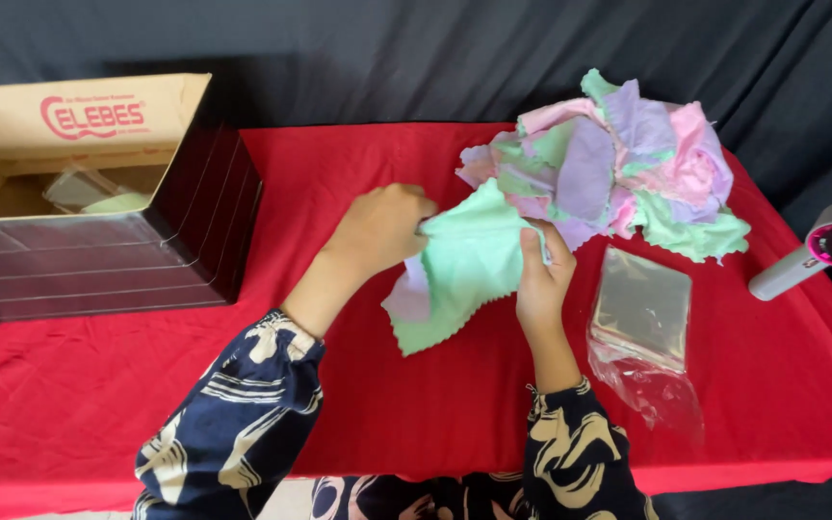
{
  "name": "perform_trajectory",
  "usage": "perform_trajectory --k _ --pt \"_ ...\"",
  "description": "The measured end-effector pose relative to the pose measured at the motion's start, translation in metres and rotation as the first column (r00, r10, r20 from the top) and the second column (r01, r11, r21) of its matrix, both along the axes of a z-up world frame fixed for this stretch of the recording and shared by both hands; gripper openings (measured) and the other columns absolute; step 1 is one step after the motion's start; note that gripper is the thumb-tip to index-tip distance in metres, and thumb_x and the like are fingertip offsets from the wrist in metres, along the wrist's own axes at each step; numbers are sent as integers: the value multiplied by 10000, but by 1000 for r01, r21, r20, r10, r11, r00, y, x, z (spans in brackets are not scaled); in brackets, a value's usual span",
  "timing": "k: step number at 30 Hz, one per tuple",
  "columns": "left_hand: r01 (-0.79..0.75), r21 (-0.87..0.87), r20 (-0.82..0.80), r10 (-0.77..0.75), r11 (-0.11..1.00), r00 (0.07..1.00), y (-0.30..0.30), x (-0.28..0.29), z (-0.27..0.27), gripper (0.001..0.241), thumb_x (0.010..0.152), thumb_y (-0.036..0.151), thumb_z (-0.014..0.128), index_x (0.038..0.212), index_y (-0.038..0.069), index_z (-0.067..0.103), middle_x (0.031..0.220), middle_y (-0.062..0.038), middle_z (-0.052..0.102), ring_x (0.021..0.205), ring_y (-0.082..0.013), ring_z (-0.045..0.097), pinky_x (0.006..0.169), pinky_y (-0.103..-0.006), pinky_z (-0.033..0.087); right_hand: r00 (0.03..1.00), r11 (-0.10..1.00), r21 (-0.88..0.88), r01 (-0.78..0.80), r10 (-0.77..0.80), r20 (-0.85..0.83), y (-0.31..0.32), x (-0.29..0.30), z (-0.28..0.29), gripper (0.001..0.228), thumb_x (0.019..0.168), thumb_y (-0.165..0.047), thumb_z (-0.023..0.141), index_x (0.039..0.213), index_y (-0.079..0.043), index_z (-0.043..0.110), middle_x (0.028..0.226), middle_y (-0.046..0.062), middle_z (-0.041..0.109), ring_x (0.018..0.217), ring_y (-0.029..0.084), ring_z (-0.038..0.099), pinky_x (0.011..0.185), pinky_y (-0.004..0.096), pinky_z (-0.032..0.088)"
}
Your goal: Folding small pieces of cloth and inserting them into individual plastic packaging sleeves.
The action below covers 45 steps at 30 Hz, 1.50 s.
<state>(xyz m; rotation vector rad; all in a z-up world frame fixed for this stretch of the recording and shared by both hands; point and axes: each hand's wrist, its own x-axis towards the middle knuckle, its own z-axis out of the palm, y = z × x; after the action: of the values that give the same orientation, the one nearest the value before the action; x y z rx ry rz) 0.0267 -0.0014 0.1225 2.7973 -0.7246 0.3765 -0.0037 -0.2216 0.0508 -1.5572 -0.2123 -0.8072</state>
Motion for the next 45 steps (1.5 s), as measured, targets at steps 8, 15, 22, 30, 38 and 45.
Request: perform_trajectory --k 8,15,22,30,38,45 --pt "-88 -162 538 162 983 827 43 1 10 86 796 216 668 857 225 728 727 31 590 746 -244 652 725 -414 553 993 996 -2 -91 90 -76 5 9 -4 265 949 25 596 1115 -103 758 1039 68 671 851 130 602 613 244 518" --pt "70 246 556 -200 967 807 -10 -83 -47 84 845 197 648 800 188 718 768 4 694 648 -164 687 538 -303 538 895 983 -86 -165 112 -432 -14 24 -30 418 870 24 502 1186 -98 747 1248 175 571 903 198 565 690 353 613" --pt "-131 61 -368 144 990 919 -6 -86 -58 626 944 595 446 1035 68 772 940 -226 758 933 -472 716 775 -579 552 632 852 -480 -208 -257 -731 -29 30 -38 608 1007 -621 434 1217 -103 674 889 88 757 936 296 718 772 447 551" --pt "-319 125 52 315 940 948 -8 -22 -156 560 864 552 647 1129 59 657 1001 -110 652 941 -355 697 685 -509 606 937 690 -718 -93 -183 -297 -18 44 -76 446 898 -388 719 882 57 706 836 251 680 860 449 686 734 515 557" --pt "-406 -399 -238 335 822 912 36 -37 -93 387 1011 306 546 1336 119 450 1064 -299 681 969 -548 669 820 -651 551 934 934 -350 -72 -60 -353 -6 20 -26 325 1003 -230 664 1251 -41 574 1148 250 631 1079 443 617 906 523 510" --pt "-388 -155 -216 352 909 911 86 -3 -151 309 943 238 659 1224 358 706 1243 -51 681 1039 -382 706 877 -509 607 844 599 -754 -269 -231 -485 -45 51 -83 420 959 -203 636 1351 -354 665 1345 20 647 1207 288 638 993 416 539"
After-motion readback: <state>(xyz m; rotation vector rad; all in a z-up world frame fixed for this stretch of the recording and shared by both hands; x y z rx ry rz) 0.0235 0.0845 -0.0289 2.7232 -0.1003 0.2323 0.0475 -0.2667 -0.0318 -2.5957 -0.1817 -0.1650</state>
